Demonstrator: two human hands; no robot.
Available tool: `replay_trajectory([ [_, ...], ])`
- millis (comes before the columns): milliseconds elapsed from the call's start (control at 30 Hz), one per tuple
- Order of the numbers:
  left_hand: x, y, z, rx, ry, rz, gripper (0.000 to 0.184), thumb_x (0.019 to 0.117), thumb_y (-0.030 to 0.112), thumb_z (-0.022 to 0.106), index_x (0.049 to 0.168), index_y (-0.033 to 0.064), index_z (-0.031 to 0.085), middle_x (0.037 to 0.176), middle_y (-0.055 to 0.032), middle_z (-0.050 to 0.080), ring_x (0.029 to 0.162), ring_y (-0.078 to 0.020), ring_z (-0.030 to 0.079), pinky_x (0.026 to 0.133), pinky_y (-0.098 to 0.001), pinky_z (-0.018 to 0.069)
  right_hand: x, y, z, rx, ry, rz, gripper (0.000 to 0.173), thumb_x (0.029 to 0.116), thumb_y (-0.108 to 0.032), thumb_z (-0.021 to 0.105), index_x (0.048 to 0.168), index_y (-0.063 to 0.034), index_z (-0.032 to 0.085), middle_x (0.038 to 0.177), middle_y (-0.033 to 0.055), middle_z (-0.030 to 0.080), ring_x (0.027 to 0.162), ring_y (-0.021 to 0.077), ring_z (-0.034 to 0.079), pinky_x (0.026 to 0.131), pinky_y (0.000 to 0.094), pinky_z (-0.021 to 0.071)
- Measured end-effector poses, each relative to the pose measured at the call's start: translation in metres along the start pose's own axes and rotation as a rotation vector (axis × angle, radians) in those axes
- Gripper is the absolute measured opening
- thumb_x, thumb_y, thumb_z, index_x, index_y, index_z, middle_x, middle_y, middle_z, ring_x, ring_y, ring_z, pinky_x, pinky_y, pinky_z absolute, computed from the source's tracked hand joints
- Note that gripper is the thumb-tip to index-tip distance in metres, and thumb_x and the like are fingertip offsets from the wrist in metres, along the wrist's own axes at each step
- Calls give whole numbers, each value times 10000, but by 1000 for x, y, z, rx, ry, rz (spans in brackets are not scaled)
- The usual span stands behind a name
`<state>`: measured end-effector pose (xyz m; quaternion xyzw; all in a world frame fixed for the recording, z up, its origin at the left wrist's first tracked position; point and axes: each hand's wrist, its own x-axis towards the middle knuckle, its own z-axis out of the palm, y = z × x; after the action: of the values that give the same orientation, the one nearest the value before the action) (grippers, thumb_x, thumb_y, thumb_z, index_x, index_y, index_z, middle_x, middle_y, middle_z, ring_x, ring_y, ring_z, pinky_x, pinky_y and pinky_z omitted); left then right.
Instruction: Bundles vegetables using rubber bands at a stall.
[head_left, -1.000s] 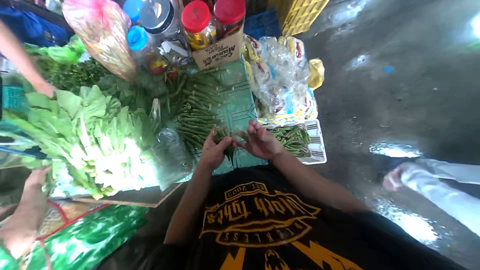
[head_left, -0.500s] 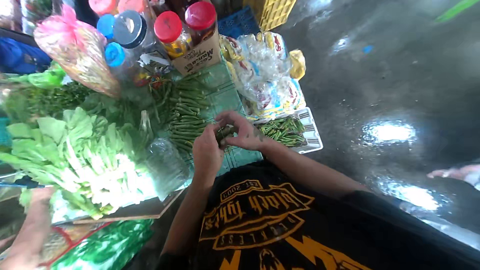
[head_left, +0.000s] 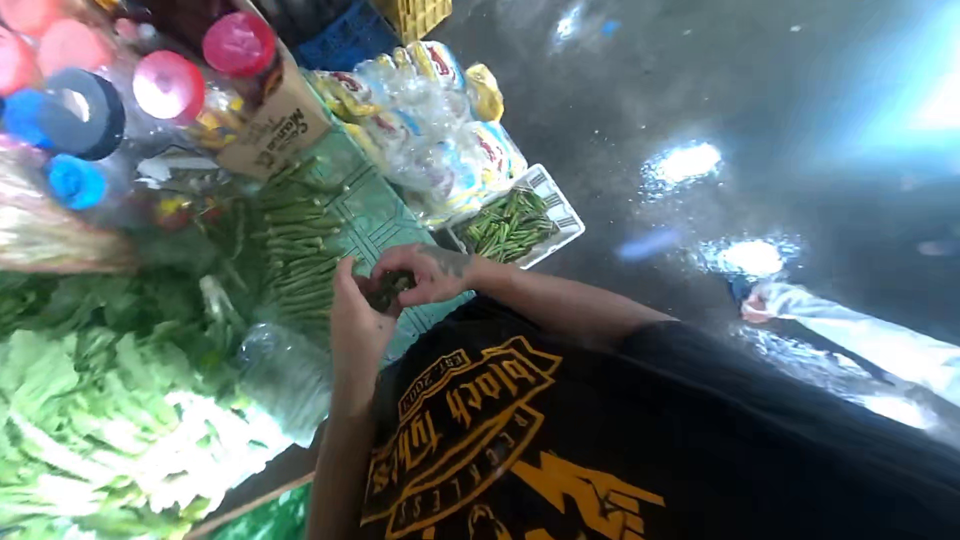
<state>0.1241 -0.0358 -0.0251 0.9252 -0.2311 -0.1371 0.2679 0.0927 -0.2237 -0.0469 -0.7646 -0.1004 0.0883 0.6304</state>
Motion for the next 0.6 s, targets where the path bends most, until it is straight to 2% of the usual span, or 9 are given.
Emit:
replay_trajectory([
  [100, 2, 0, 8, -82, -89, 44, 1006, 713, 364, 936, 1491, 43, 385, 1072, -125, 690, 906, -231, 705, 810, -458, 617, -26, 28, -19, 205, 121, -35, 297, 774, 10, 775, 1065, 11, 715, 1021, 121, 728, 910, 185, 699, 816, 401, 606],
  [167, 1, -10, 8, -159, -137, 9, 974, 752, 431, 905, 1490, 56, 393, 1128, -129, 661, 911, -211, 703, 802, -432, 627, -61, 47, -52, 279, 185, 62, 316, 833, -56, 713, 1143, -10, 673, 1047, 102, 710, 843, 156, 678, 712, 362, 601],
  [300, -3, -56, 1, -48, -201, -132, 576, 995, 456, 645, 1385, 50, 527, 1300, -180, 595, 1056, -258, 679, 890, -453, 601, -136, 100, -113, 218, 359, 495, 332, 915, -98, 585, 1240, -42, 621, 963, 113, 674, 643, 160, 589, 559, 359, 529],
  [367, -6, -81, 0, 23, -229, -235, 500, 1018, 421, 622, 1325, 29, 574, 1283, -203, 606, 1052, -298, 679, 906, -498, 585, -158, 124, -120, 194, 473, 743, 381, 979, -133, 594, 1354, -89, 546, 1039, 181, 657, 714, 258, 642, 616, 447, 573],
  [400, -6, -90, -2, 34, -249, -292, 487, 1021, 402, 626, 1319, 20, 576, 1288, -211, 609, 1070, -308, 681, 932, -510, 578, -162, 132, -122, 147, 519, 879, 523, 1003, -209, 642, 1483, -172, 437, 1191, 246, 637, 839, 376, 691, 680, 548, 600],
  [433, -6, -97, -3, 37, -261, -337, 474, 1025, 383, 625, 1317, 12, 577, 1289, -215, 611, 1086, -314, 676, 952, -515, 568, -165, 142, -121, 30, 527, 1015, 743, 975, -320, 712, 1581, -251, 287, 1354, 302, 561, 973, 494, 684, 727, 656, 594],
  [500, -13, -107, -1, 41, -246, -372, 440, 1034, 353, 616, 1302, 6, 579, 1268, -218, 615, 1076, -317, 675, 947, -518, 565, -173, 158, -110, -291, 422, 1233, 1125, 844, -490, 823, 1660, -254, 85, 1553, 395, 305, 1248, 630, 491, 896, 807, 447],
  [533, -13, -111, 0, 46, -227, -384, 438, 1033, 346, 619, 1308, 8, 574, 1273, -218, 610, 1078, -318, 674, 947, -519, 568, -167, 157, -104, -410, 344, 1241, 1164, 818, -509, 838, 1661, -199, 96, 1555, 417, 282, 1304, 641, 439, 958, 820, 398],
  [600, -11, -115, 0, 71, -183, -406, 469, 1018, 346, 642, 1337, 12, 555, 1310, -231, 588, 1086, -342, 674, 941, -535, 569, -138, 148, -85, -464, 205, 1075, 931, 868, -488, 802, 1573, -83, 348, 1417, 387, 493, 1249, 584, 531, 986, 779, 416],
])
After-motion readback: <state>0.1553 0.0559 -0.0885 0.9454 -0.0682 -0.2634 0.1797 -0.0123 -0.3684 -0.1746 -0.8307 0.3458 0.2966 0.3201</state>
